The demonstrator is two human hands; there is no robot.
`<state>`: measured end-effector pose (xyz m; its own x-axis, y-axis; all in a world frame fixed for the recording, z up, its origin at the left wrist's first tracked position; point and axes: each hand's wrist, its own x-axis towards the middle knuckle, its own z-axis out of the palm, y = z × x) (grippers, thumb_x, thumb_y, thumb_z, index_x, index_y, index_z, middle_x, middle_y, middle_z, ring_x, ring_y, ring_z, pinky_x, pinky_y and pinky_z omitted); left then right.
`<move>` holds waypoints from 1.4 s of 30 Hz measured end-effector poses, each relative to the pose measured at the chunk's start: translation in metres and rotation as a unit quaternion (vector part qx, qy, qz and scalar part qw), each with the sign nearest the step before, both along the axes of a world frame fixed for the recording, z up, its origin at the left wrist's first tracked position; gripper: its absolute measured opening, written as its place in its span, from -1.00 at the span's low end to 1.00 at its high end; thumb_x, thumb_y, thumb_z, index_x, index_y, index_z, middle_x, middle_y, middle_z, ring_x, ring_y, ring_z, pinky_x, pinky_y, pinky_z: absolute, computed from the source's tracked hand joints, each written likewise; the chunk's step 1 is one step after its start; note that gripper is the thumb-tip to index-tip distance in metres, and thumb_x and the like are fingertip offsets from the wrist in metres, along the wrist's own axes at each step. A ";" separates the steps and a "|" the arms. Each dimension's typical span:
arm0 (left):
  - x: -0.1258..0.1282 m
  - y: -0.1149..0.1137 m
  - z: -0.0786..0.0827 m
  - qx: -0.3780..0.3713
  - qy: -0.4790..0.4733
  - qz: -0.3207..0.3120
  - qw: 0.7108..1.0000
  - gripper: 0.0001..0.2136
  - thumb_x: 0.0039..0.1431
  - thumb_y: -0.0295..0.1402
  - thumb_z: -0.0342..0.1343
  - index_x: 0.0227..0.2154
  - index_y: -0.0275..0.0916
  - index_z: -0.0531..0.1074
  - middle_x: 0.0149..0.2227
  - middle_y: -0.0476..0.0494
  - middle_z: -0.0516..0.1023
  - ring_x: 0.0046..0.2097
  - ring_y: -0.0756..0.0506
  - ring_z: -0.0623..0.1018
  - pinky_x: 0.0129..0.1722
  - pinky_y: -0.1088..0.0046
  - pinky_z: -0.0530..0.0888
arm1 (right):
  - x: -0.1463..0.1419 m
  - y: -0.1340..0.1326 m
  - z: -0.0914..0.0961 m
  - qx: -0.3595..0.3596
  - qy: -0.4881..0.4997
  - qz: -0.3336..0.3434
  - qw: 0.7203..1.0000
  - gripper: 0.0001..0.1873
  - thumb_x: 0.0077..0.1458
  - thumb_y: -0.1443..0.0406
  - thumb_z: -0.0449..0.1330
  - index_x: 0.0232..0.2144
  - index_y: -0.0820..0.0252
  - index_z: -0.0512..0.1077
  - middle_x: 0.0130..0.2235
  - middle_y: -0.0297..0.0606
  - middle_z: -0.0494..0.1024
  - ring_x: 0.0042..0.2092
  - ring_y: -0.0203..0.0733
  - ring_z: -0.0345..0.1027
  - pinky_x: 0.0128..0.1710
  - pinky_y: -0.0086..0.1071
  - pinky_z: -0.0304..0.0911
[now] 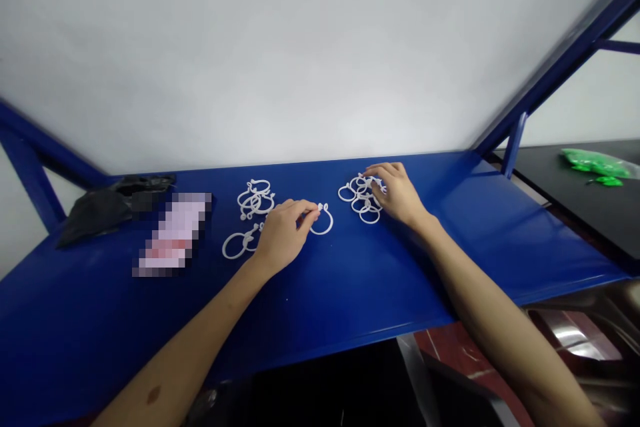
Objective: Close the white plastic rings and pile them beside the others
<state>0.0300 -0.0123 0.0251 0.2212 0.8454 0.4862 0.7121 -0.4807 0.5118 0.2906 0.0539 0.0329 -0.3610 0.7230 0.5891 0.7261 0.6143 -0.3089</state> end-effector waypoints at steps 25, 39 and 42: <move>0.001 0.001 -0.005 -0.015 0.025 0.003 1.000 -0.90 0.29 -0.38 0.12 -0.34 -0.15 0.51 -0.44 0.00 0.59 -0.35 -0.08 0.51 -0.25 0.32 0.37 | 0.008 0.011 -0.010 -0.014 -0.031 -0.030 0.999 -0.90 0.22 0.25 0.22 -0.26 0.11 0.53 -0.20 -0.18 0.62 -0.11 0.04 0.30 -0.05 -0.10 0.28; 0.009 -0.006 0.001 0.033 -0.001 0.055 0.998 -0.95 0.26 -0.38 0.14 -0.34 -0.16 0.46 -0.44 0.01 0.63 -0.37 -0.09 0.57 -0.21 0.27 0.44 | -0.068 -0.060 -0.009 -0.248 0.221 0.110 0.937 -0.78 0.27 0.11 0.18 -0.21 0.13 0.45 -0.41 -0.34 0.59 -0.41 -0.27 0.46 -0.37 -0.36 0.36; 0.011 -0.008 0.002 -0.030 -0.066 0.024 0.997 -0.96 0.27 -0.37 0.15 -0.24 -0.13 0.49 -0.43 0.03 0.65 -0.37 -0.07 0.60 -0.26 0.35 0.48 | -0.066 -0.059 -0.008 -0.230 0.217 0.114 0.942 -0.75 0.29 0.09 0.17 -0.25 0.14 0.48 -0.43 -0.33 0.60 -0.41 -0.26 0.48 -0.36 -0.36 0.35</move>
